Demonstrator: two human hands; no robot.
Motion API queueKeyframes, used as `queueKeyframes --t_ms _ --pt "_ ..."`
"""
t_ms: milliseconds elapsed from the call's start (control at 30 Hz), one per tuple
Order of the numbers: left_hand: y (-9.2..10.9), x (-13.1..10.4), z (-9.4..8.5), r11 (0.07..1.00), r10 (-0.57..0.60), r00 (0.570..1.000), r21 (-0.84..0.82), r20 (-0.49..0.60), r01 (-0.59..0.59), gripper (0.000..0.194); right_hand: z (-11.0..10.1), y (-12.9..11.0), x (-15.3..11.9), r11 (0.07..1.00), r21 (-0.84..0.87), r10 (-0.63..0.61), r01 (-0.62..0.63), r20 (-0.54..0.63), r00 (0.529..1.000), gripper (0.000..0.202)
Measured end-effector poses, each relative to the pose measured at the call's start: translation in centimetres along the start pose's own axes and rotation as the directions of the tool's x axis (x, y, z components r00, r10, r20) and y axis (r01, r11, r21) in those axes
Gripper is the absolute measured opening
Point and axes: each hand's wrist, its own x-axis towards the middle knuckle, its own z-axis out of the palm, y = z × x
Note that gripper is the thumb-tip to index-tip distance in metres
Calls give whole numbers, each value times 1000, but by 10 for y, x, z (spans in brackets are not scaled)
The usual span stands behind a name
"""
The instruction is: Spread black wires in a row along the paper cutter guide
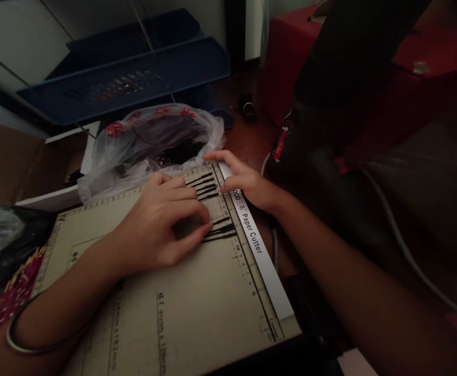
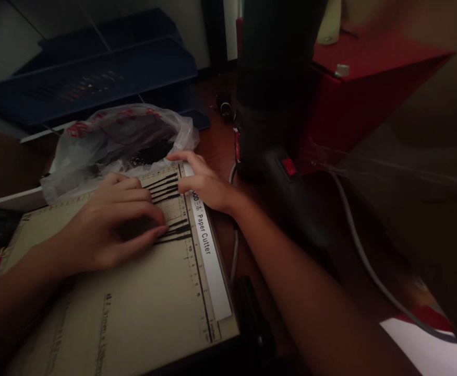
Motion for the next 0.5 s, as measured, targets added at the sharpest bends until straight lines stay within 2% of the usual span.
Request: queueKeyframes --t_ms 233,500 --pt "-2 0 -1 993 -38 998 111 -49 43 16 -1 -4 0 997 -37 65 -65 -3 998 76" --pt "0 2 0 983 -44 997 176 -67 55 13 -4 -5 -2 994 -103 40 -34 52 998 85"
